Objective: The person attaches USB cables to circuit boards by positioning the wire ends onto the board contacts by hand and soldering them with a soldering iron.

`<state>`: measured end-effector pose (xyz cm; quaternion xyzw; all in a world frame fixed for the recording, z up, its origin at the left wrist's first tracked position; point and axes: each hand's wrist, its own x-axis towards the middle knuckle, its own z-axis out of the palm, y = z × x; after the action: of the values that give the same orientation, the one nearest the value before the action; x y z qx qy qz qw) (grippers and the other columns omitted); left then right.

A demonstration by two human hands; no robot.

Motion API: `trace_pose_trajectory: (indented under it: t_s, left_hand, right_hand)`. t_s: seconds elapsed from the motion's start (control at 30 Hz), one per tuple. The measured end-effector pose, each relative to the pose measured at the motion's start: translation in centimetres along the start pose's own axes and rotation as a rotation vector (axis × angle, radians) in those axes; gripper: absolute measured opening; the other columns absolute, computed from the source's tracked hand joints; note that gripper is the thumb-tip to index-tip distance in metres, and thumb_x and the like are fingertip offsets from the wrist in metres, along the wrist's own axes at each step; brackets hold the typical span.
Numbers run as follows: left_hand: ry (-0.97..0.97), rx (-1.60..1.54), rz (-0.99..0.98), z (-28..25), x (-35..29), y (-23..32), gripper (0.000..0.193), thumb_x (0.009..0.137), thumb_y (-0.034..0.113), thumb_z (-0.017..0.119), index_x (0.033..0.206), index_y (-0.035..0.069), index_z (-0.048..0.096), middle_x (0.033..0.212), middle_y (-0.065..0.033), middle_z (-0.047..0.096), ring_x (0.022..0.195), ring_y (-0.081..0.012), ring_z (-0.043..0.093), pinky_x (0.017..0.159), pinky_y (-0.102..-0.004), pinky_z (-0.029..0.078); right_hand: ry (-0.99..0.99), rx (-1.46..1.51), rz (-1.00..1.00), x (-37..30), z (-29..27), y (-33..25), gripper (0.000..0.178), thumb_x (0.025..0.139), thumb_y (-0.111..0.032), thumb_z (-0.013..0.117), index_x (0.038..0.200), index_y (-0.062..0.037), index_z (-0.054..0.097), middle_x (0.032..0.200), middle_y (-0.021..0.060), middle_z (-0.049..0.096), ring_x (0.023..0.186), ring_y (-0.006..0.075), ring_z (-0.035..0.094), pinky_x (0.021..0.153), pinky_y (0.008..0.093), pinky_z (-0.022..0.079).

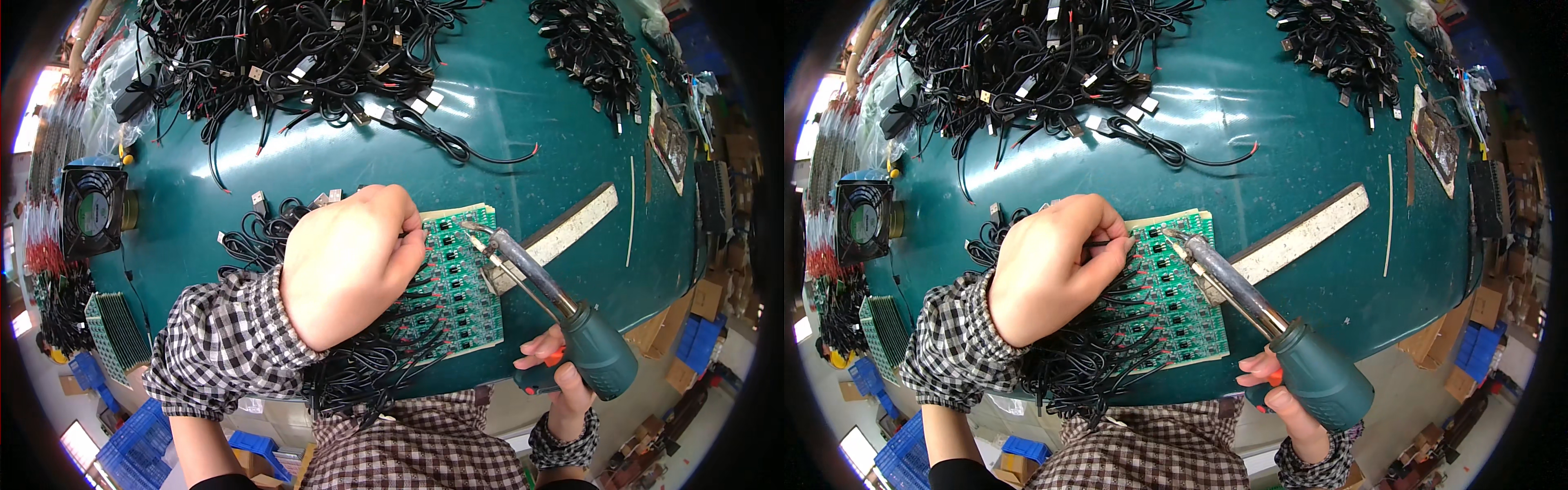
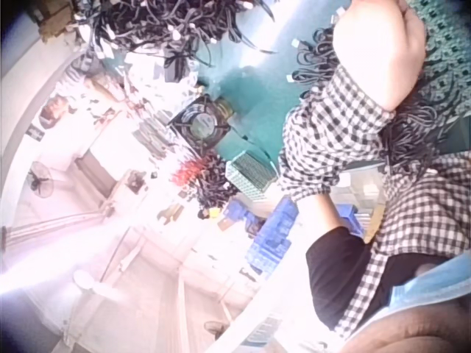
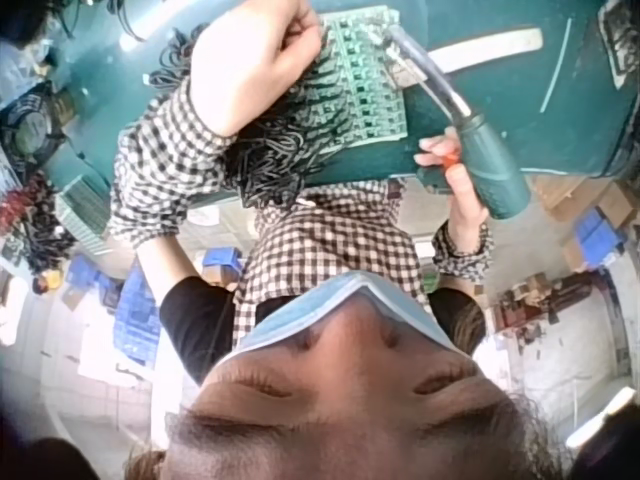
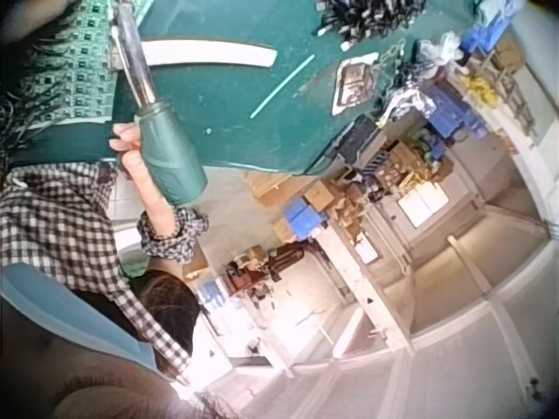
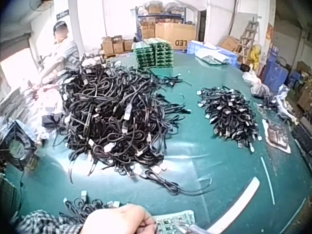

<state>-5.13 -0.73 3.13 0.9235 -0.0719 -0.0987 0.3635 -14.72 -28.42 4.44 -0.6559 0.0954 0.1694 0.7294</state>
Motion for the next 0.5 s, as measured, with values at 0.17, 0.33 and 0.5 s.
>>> trace_pose_trajectory:
  t_s: [0.17, 0.33, 0.5]
  left_hand:
    - [0.023, 0.054, 0.076, 0.1, 0.0, 0.3, 0.010, 0.080, 0.008, 0.067, 0.082, 0.003, 0.058, 0.074, -0.0094, 0.062, 0.066, -0.0259, 0.064, 0.061, -0.0341, 0.050]
    - [0.007, 0.066, 0.052, 0.0, 0.1, 0.1, 0.010, 0.080, 0.008, 0.067, 0.081, 0.003, 0.058, 0.073, -0.0096, 0.061, 0.064, -0.0255, 0.064, 0.059, -0.0347, 0.050]
    - [-0.051, 0.033, 0.012, -0.2, 0.7, 0.1, 0.009, 0.079, 0.008, 0.066, 0.080, 0.003, 0.059, 0.072, -0.0104, 0.061, 0.063, -0.0253, 0.063, 0.058, -0.0344, 0.050]
  right_hand:
    - [0.005, -0.019, 0.028, -0.1, 0.4, -0.3, 0.065, 0.088, -0.032, 0.069, 0.127, 0.0133, 0.044, 0.090, 0.0161, 0.060, 0.090, 0.0285, 0.065, 0.070, 0.0398, 0.063]
    - [-0.042, -0.060, 0.064, -0.2, -0.1, -0.1, 0.063, 0.086, -0.030, 0.071, 0.125, 0.0125, 0.045, 0.089, 0.0150, 0.060, 0.088, 0.0274, 0.065, 0.073, 0.0420, 0.062]
    - [-0.069, -0.129, 0.076, -0.5, -0.6, 0.2, 0.065, 0.084, -0.030, 0.073, 0.127, 0.0111, 0.044, 0.086, 0.0114, 0.059, 0.085, 0.0263, 0.063, 0.076, 0.0452, 0.059]
